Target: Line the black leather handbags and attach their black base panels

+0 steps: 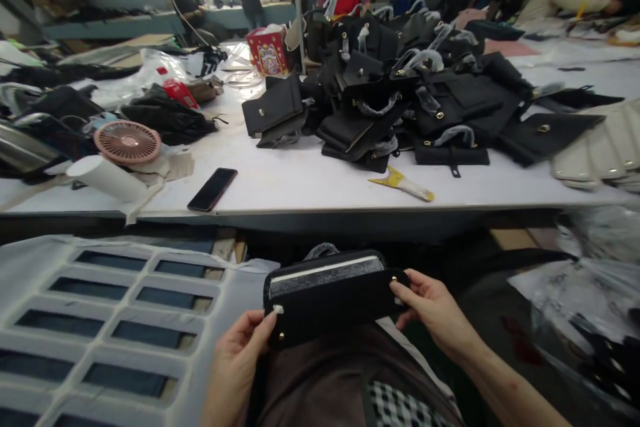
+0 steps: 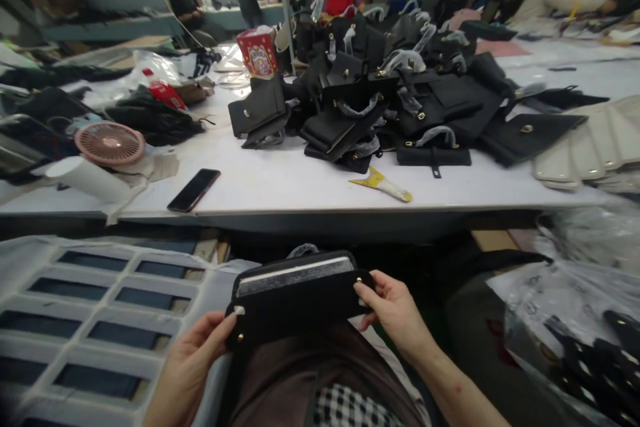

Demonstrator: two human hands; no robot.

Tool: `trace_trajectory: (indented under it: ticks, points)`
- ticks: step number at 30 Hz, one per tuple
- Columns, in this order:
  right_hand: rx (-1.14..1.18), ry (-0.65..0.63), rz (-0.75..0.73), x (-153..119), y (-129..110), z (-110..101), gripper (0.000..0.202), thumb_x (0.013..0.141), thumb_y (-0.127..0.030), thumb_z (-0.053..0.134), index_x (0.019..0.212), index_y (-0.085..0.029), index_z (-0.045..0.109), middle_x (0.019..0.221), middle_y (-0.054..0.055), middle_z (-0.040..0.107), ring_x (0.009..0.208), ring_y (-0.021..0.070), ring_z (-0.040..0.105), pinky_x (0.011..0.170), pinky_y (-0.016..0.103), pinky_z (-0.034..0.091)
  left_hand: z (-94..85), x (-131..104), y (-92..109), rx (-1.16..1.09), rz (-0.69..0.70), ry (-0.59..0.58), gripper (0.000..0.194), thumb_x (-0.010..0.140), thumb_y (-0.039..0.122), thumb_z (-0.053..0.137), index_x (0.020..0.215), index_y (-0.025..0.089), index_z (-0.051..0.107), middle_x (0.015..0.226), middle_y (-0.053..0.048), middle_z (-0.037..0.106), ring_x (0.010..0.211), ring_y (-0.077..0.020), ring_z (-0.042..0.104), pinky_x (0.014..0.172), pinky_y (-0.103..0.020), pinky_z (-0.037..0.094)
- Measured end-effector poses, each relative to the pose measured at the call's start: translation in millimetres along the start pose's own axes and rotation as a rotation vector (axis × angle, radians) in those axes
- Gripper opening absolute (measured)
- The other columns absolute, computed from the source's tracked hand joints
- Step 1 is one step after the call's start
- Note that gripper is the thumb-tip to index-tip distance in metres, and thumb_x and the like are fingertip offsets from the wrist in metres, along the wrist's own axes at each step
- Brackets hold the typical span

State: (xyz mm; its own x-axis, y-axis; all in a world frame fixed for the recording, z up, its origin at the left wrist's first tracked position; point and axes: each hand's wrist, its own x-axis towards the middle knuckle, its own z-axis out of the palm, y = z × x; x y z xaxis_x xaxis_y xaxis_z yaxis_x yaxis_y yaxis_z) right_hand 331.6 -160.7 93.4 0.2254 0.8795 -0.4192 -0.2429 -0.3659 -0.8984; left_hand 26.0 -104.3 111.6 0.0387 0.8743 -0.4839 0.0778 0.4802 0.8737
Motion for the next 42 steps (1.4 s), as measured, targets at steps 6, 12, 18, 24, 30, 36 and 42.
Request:
trace_trajectory:
  ticks: [6, 12, 18, 24, 30, 36, 42]
  points:
    - [-0.143, 0.08, -0.009, 26, -7, -3, 0.046, 0.075, -0.059, 0.073, 0.074, -0.015, 0.06, 0.062, -0.002, 0.054, 0.042, 0.006, 0.044, 0.033, 0.017, 0.036, -3.7, 25, 11, 0.263, 0.13, 0.072, 0.045, 0.07, 0.059, 0.073, 0.08, 0.016, 0.067, 0.061, 0.0, 0.062, 0.054, -0.0125, 0.052, 0.05, -0.021, 0.043]
    - [-0.219, 0.196, 0.015, 43, -5, 0, 0.052, 0.066, -0.063, 0.077, 0.067, -0.016, 0.056, 0.051, -0.006, 0.045, 0.04, 0.0045, 0.036, 0.034, 0.016, 0.024, -2.4, 46, 12, 0.219, 0.078, 0.075, 0.047, 0.067, 0.06, 0.075, 0.079, 0.016, 0.064, 0.059, 0.003, 0.057, 0.049, -0.0102, 0.046, 0.044, -0.02, 0.035]
    - [-0.217, 0.207, 0.069, 49, -8, 3, 0.053, 0.064, -0.065, 0.077, 0.065, -0.016, 0.057, 0.046, -0.006, 0.041, 0.04, 0.0049, 0.033, 0.037, 0.017, 0.021, -6.4, 58, 10, 0.19, 0.089, 0.02, 0.04, 0.072, 0.055, 0.073, 0.072, 0.016, 0.062, 0.062, 0.002, 0.058, 0.058, -0.0101, 0.049, 0.054, -0.019, 0.037]
    - [-0.197, 0.215, 0.109, 50, -3, 2, 0.052, 0.064, -0.064, 0.078, 0.068, -0.016, 0.059, 0.046, -0.006, 0.042, 0.04, 0.0057, 0.035, 0.036, 0.018, 0.022, -11.5, 65, 2, 0.131, 0.044, -0.006, 0.039, 0.073, 0.053, 0.074, 0.074, 0.016, 0.063, 0.068, 0.001, 0.062, 0.066, -0.0114, 0.053, 0.062, -0.02, 0.04]
    - [-0.169, 0.222, 0.117, 52, 2, 1, 0.047, 0.066, -0.058, 0.081, 0.068, -0.016, 0.059, 0.048, -0.005, 0.045, 0.04, 0.005, 0.037, 0.036, 0.016, 0.024, -9.6, 66, 8, 0.074, -0.029, 0.022, 0.04, 0.066, 0.051, 0.079, 0.069, 0.015, 0.061, 0.058, 0.004, 0.056, 0.052, -0.0079, 0.043, 0.051, -0.019, 0.033]
    - [-0.14, 0.236, 0.099, 54, -1, 4, 0.047, 0.059, -0.053, 0.086, 0.065, -0.017, 0.058, 0.047, -0.005, 0.047, 0.037, 0.0057, 0.038, 0.032, 0.017, 0.026, -13.0, 68, 4, 0.055, -0.033, 0.015, 0.039, 0.066, 0.047, 0.08, 0.072, 0.014, 0.06, 0.057, 0.006, 0.05, 0.047, -0.0044, 0.032, 0.045, -0.018, 0.022]
    - [-0.047, 0.232, 0.106, 52, -1, 5, 0.044, 0.063, -0.051, 0.086, 0.068, -0.018, 0.056, 0.052, -0.005, 0.048, 0.04, 0.007, 0.041, 0.034, 0.018, 0.029, -15.0, 69, -6, -0.018, -0.036, -0.001, 0.04, 0.071, 0.046, 0.078, 0.074, 0.015, 0.054, 0.057, 0.008, 0.044, 0.046, -0.0032, 0.031, 0.044, -0.016, 0.02]
